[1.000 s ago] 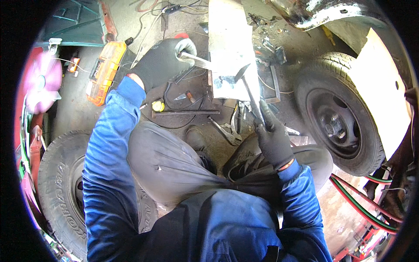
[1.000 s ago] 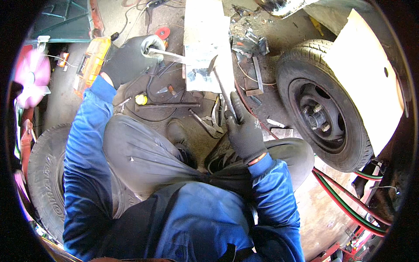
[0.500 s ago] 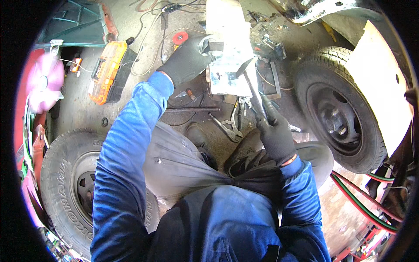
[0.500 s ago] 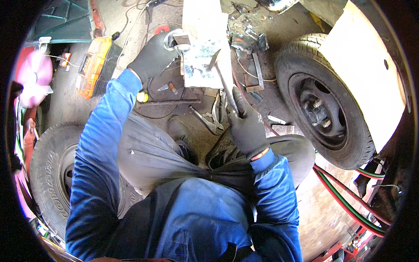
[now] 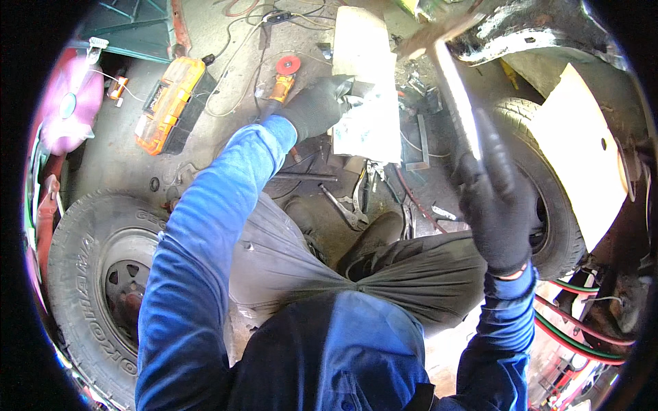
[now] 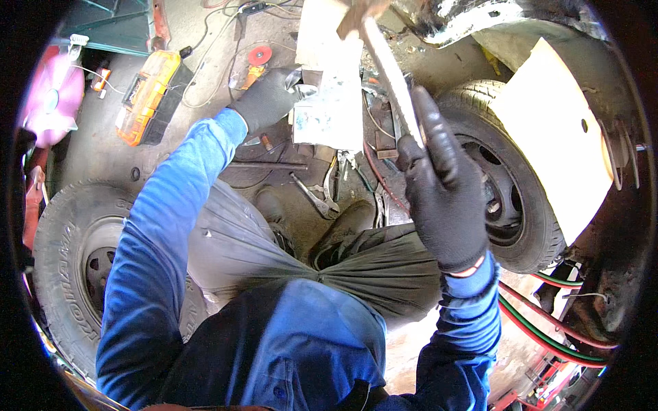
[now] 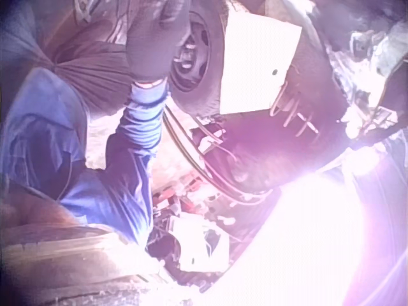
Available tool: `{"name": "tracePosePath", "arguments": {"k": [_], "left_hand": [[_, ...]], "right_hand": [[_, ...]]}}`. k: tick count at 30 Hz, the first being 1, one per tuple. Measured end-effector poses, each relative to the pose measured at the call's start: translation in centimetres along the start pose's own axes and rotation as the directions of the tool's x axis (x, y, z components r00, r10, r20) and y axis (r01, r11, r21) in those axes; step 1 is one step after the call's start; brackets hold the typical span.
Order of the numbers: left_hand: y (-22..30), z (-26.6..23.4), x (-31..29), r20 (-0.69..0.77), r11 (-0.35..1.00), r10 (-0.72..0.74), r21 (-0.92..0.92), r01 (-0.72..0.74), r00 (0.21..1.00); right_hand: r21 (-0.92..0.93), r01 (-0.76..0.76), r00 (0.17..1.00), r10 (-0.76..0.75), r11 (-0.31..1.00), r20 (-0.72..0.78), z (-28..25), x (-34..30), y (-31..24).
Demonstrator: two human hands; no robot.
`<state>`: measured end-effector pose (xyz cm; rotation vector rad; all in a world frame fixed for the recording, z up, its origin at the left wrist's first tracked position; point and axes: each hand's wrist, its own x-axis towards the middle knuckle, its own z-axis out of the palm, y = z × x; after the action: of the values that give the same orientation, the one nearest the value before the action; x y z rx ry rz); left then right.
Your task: The person sits on the floor and repeatedly hammers a small rectangular metal sheet placed on a wooden block. They adjust the sheet's position several times and continue striking it with a hammer.
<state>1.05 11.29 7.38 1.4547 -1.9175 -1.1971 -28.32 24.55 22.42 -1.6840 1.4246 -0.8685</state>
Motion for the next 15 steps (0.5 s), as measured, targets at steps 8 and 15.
{"name": "tracePosePath", "arguments": {"k": [8, 15], "left_hand": [[-0.4, -0.8, -1.1, -0.133, 0.995, -0.023, 0.095, 0.036, 0.991], [-2.4, -2.6, -1.8, -0.169, 0.996, -0.04, 0.073, 0.053, 0.985]], "right_hand": [[0.1, 0.113, 0.979, -0.093, 0.989, -0.184, -0.7, 0.4, -4.0], [0.009, -0.025, 0.998, 0.026, 1.0, -0.063, -0.6, -1.2, -0.3]]}}
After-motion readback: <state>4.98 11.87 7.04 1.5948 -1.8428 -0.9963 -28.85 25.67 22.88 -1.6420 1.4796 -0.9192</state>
